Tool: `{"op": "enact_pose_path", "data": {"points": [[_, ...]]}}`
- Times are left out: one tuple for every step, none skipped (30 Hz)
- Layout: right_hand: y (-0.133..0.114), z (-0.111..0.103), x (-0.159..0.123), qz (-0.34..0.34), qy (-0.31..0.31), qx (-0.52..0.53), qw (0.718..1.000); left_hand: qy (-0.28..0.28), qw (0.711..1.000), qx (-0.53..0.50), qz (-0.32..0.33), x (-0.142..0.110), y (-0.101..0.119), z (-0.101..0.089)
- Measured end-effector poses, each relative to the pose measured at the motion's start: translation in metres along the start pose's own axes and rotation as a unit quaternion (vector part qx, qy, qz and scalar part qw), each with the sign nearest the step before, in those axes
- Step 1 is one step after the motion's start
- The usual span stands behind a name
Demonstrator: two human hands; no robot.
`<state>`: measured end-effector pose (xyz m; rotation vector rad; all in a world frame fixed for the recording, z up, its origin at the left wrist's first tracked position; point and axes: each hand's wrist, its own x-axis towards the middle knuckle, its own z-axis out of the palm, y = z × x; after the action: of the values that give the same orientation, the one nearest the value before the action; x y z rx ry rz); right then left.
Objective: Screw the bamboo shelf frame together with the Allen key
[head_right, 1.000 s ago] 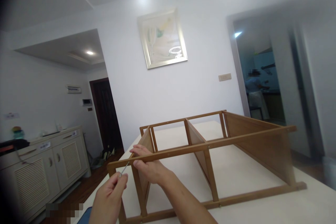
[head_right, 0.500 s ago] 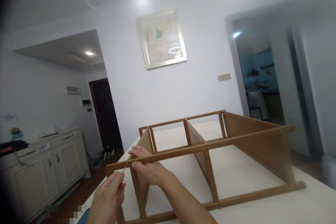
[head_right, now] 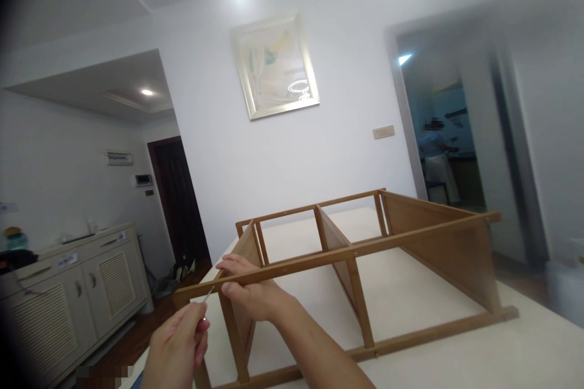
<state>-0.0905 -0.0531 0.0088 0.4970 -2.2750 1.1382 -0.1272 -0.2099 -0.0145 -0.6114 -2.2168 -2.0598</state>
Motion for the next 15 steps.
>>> {"op": "enact_pose_path", "data": {"points": [[0.0000,0.0001,0.0002,-0.004,-0.001,-0.001,1.000,-0.008,1.000,-0.001,-0.016,0.0005,0.0001,-0.0010],[0.0001,0.0004,0.0003,-0.010,-0.002,-0.002,1.000,-0.012,1.000,0.005,-0.027,0.0013,0.0002,-0.0024],[0.0004,0.0007,0.0004,-0.014,-0.001,-0.002,1.000,-0.010,0.999,0.019,-0.027,0.0023,0.0002,-0.0039],[0.0008,0.0011,0.0005,-0.015,0.000,-0.001,1.000,-0.003,0.999,0.040,-0.014,0.0034,0.0002,-0.0055],[0.0011,0.0014,0.0006,-0.014,0.001,0.000,1.000,0.002,0.998,0.062,-0.003,0.0045,0.0002,-0.0069],[0.0015,0.0017,0.0006,-0.012,0.002,0.001,1.000,0.000,0.997,0.073,0.003,0.0053,0.0002,-0.0080],[0.0018,0.0019,0.0007,-0.009,0.003,0.002,1.000,-0.009,0.998,0.066,0.001,0.0060,0.0002,-0.0087],[0.0020,0.0020,0.0007,-0.006,0.003,0.002,1.000,-0.024,0.999,0.044,-0.010,0.0063,0.0003,-0.0088],[0.0023,0.0020,0.0008,-0.003,0.003,0.002,1.000,-0.039,0.999,0.014,-0.027,0.0063,0.0003,-0.0085],[0.0026,0.0019,0.0009,-0.003,0.001,0.001,1.000,-0.047,0.998,-0.012,-0.043,0.0060,0.0003,-0.0078],[0.0029,0.0018,0.0010,-0.004,0.000,0.000,1.000,-0.049,0.997,-0.023,-0.051,0.0055,0.0002,-0.0071],[0.0032,0.0016,0.0011,-0.006,-0.002,-0.001,1.000,-0.045,0.997,-0.020,-0.053,0.0048,0.0000,-0.0063],[0.0035,0.0014,0.0012,-0.009,-0.004,-0.002,1.000,-0.038,0.998,-0.005,-0.051,0.0041,0.0000,-0.0057],[0.0038,0.0012,0.0012,-0.010,-0.005,-0.003,1.000,-0.036,0.998,0.010,-0.047,0.0033,0.0000,-0.0053],[0.0041,0.0010,0.0013,-0.010,-0.007,-0.003,1.000,-0.040,0.998,0.012,-0.045,0.0026,0.0003,-0.0050]]}}
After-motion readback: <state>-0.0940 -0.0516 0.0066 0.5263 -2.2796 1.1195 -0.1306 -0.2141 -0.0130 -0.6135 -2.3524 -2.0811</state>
